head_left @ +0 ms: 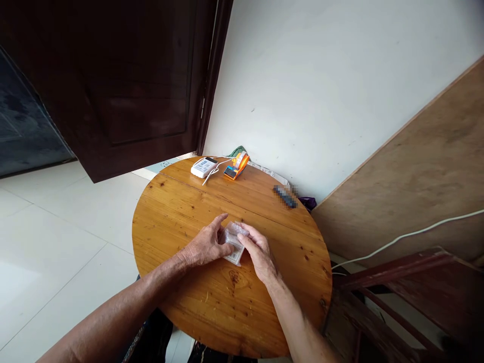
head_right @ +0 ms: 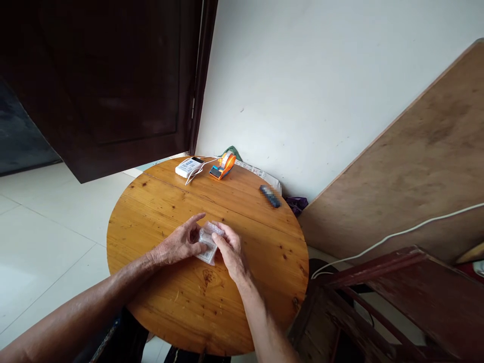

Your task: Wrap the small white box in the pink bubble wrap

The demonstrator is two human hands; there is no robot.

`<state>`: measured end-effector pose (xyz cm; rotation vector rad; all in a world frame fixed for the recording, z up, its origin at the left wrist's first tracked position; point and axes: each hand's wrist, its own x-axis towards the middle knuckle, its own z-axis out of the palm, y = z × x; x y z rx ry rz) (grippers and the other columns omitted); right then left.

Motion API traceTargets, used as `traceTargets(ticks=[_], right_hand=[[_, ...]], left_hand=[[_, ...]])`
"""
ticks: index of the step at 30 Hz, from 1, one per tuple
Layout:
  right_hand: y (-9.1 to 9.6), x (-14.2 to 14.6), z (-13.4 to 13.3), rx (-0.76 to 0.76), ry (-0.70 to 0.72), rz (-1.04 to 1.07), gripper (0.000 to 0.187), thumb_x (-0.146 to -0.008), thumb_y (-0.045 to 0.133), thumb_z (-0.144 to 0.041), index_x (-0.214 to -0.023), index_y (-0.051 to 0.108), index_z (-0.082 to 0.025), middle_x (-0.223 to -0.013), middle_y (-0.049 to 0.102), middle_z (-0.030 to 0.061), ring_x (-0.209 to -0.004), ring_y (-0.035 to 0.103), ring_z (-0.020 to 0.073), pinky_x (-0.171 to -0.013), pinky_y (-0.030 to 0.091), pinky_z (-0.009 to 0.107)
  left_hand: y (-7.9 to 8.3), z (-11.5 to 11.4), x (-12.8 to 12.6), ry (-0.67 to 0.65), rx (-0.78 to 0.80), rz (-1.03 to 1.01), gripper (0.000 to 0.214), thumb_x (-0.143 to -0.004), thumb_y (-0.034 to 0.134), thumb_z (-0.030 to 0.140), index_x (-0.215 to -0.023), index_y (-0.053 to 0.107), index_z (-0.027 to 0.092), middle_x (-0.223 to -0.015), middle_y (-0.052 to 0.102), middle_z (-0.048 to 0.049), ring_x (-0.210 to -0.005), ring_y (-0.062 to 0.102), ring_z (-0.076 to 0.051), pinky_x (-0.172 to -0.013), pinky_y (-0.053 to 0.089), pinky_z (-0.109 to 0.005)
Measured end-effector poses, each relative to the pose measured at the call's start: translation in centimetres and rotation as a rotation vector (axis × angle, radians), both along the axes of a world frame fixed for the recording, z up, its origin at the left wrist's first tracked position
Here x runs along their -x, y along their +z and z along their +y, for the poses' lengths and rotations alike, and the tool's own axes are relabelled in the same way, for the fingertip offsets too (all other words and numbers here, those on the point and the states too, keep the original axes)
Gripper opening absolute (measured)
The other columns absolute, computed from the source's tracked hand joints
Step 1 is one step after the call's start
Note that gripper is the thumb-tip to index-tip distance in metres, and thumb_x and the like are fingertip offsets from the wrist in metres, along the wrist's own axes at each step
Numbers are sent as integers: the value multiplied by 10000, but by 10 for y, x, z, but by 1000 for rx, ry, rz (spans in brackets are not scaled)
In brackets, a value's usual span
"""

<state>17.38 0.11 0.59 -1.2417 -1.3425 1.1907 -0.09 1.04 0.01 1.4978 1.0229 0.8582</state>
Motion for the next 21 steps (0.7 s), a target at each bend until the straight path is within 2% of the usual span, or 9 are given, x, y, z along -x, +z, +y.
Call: traceTargets(ticks=[4, 7, 11, 14, 17, 21], right_hand=[[1, 1, 4, 22, -82, -22, 440, -749, 718, -473, -1105, 706, -215, -1089, 740, 74, -1020, 666, 275, -915, 497, 408], [8, 4, 14, 44, -113, 8, 448, -708, 738, -512, -1031, 713, -204, -956, 751, 61, -921, 681, 259, -832, 517, 377], [13, 10, 26, 60, -157, 109, 453, -594, 811, -464, -943, 707, -194, -805, 730, 37, -788, 671, 225, -752, 513, 346], [10, 13, 28, 79, -194, 153, 419, -574, 815, -426, -905, 710, -192, -777, 716, 28, -738, 643, 202, -718, 504, 330], [7, 13, 26, 70, -227, 151, 349, -595, 799, -419, -848, 709, -196, -777, 706, 23, -718, 616, 185, -701, 495, 318], [8, 14, 25, -42, -173, 86, 225, -708, 716, -417, -744, 662, -201, -747, 670, 16, -696, 583, 166, -674, 482, 290]], left_hand=[[-1, 0, -1, 35, -70, 90, 873, -716, 665, 268, -1486, 289, 105, -755, 546, 39, -683, 498, -130, -665, 418, -269], [1, -1, -1, 34, -90, 136, 843, -733, 648, 292, -1479, 302, 106, -756, 552, 37, -656, 485, -126, -637, 409, -264], [0, -2, -1, 22, -113, 126, 829, -736, 634, 261, -1482, 297, 137, -825, 597, 15, -673, 505, -125, -634, 419, -257], [-3, -1, -2, 22, -132, 95, 827, -737, 628, 239, -1486, 287, 156, -876, 615, 2, -685, 516, -123, -636, 428, -253], [-5, 0, -2, 15, -126, 76, 834, -734, 631, 230, -1487, 282, 150, -875, 607, 5, -692, 514, -121, -643, 431, -252], [-6, 1, -1, 19, -106, 70, 827, -743, 627, 225, -1491, 281, 160, -819, 573, 28, -690, 495, -118, -658, 422, -250]])
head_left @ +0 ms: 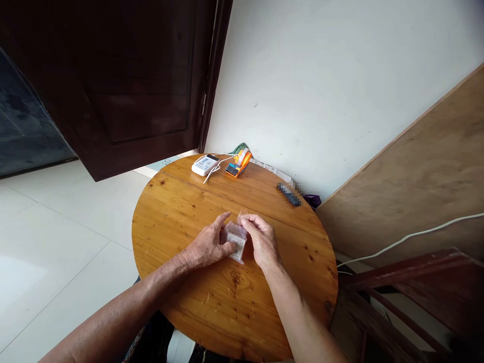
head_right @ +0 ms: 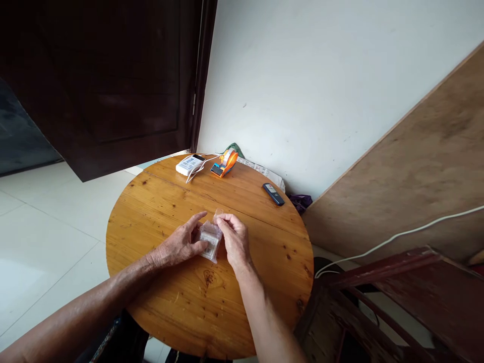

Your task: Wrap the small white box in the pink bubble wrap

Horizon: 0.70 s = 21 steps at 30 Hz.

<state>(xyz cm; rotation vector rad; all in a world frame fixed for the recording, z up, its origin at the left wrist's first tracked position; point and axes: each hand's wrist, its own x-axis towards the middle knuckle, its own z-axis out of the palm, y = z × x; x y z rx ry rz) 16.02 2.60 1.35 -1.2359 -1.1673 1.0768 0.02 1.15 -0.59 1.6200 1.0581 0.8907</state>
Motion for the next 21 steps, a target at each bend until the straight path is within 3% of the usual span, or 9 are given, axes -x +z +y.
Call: traceTargets(ticks=[8, 12, 21], right_hand=[[2, 2, -7, -133, 39, -260, 171, -805, 593, -374, -738, 589, -216, -711, 588, -9, -691, 533, 155, -670, 444, 270], [7, 2, -11, -144, 14, -372, 154, -786, 565, -345, -702, 588, -218, -663, 577, -19, -637, 516, 149, -617, 413, 266], [9, 7, -12, -169, -30, -403, 153, -812, 544, -335, -707, 573, -227, -676, 582, -16, -633, 523, 148, -614, 418, 261]], left_hand=[[2, 6, -1, 59, 16, 68, 802, -756, 618, 258, -1491, 310, 165, -784, 540, 31, -673, 480, -123, -662, 423, -255], [9, 4, -1, 118, -83, 210, 751, -750, 615, 274, -1454, 386, 147, -811, 571, 1, -763, 522, -168, -759, 451, -304], [15, 3, 0, 101, -89, 275, 660, -778, 577, 289, -1401, 450, 113, -782, 598, -11, -717, 545, -176, -727, 456, -302]])
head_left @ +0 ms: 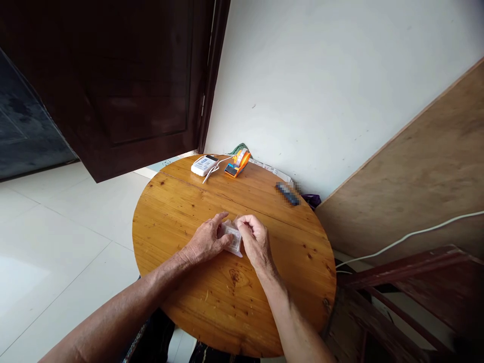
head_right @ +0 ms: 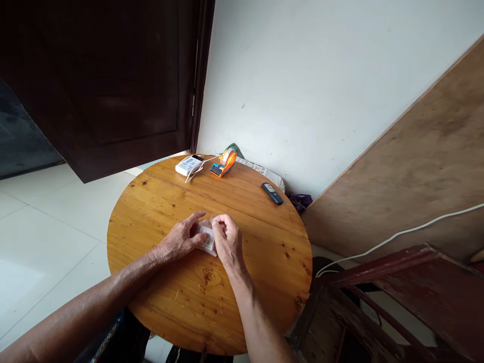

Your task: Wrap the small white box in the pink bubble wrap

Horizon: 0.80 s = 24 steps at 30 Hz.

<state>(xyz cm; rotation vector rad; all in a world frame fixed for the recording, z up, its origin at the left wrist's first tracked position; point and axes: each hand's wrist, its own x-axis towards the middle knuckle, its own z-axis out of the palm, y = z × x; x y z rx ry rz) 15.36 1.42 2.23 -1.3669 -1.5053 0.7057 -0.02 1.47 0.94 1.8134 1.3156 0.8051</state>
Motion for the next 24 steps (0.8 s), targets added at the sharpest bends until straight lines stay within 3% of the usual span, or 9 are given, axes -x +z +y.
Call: traceTargets(ticks=[7, 11, 18, 24], right_hand=[[-3, -2, -3, -73, 64, -31, 118, -843, 530, -310, -778, 593, -235, -744, 630, 0, -709, 586, 167, -677, 474, 272], [-3, -2, -8, -213, 131, -175, 140, -888, 495, -253, -813, 611, -234, -932, 672, 53, -898, 625, 201, -819, 487, 304], [-4, -13, -3, -279, 242, -348, 186, -886, 467, -182, -829, 631, -248, -965, 701, 58, -931, 654, 205, -855, 497, 317], [-7, -20, 0, -266, 272, -363, 195, -887, 471, -189, -896, 655, -253, -994, 717, 52, -948, 666, 210, -872, 501, 323]], left_hand=[[5, 2, 3, 5, 19, 6, 535, -794, 563, 313, -1303, 560, 147, -885, 672, -36, -777, 592, -179, -741, 474, -288], [1, 6, 2, 36, 27, -2, 534, -805, 568, 346, -1296, 565, 137, -906, 683, -49, -802, 608, -189, -761, 482, -298], [-3, 7, 2, 58, 2, -67, 516, -813, 580, 397, -1258, 581, 135, -869, 667, -44, -777, 599, -179, -741, 474, -283], [-6, 7, 7, -10, 47, -154, 507, -781, 546, 239, -1271, 572, 113, -853, 639, -35, -750, 566, -159, -714, 461, -266]])
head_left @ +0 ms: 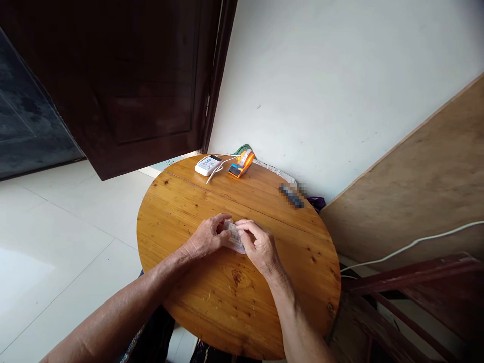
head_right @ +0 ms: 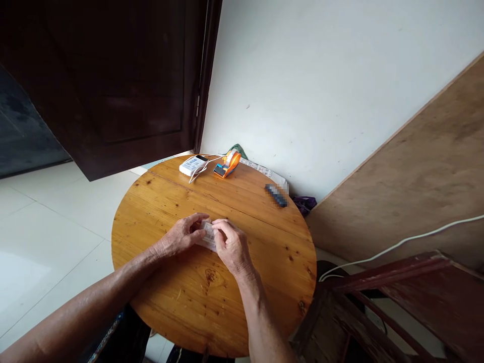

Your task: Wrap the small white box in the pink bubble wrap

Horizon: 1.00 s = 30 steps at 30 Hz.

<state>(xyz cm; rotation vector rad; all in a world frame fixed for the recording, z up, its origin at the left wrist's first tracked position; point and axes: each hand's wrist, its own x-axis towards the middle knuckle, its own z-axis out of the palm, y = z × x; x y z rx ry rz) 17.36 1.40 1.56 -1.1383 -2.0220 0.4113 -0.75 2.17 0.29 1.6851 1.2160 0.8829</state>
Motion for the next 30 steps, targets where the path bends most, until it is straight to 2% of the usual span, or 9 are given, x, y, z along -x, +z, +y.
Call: traceTargets(ticks=[8, 15, 22, 27, 30], right_hand=[[-1, 3, -2, -22, -111, -126, 183, -925, 492, -266, -943, 673, -280, -889, 729, 31, -828, 674, 204, -775, 485, 295], [3, 2, -5, -149, -74, -135, 248, -928, 483, -207, -959, 722, -268, -1145, 700, 65, -1028, 659, 219, -899, 490, 330], [14, 3, -10, -286, -14, -320, 193, -856, 555, -154, -910, 726, -225, -1157, 678, 89, -1090, 587, 259, -931, 438, 430], [20, 4, -12, -307, -13, -405, 160, -855, 574, -136, -858, 716, -209, -1078, 682, 79, -1089, 558, 269, -897, 413, 432], [20, 3, -12, -302, 6, -411, 151, -860, 578, -147, -858, 715, -210, -1047, 677, 78, -1055, 562, 262, -879, 413, 421]], left_hand=[[1, 1, 0, -23, -18, 16, 465, -820, 531, 253, -1264, 602, 135, -889, 637, -42, -744, 557, -152, -725, 464, -269], [-8, 5, 0, -18, 17, -49, 483, -810, 533, 248, -1274, 584, 124, -904, 648, -50, -765, 578, -158, -693, 478, -259], [-4, 6, 0, -14, 70, -71, 488, -799, 544, 285, -1250, 588, 105, -956, 666, -66, -815, 593, -173, -731, 474, -275], [5, 3, 4, -6, 106, -105, 487, -812, 506, 312, -1251, 588, 118, -1022, 674, -75, -905, 606, -196, -798, 472, -288], [4, 2, 3, 9, 102, -109, 494, -848, 499, 398, -1244, 589, 117, -1055, 681, -89, -935, 612, -211, -825, 475, -306]])
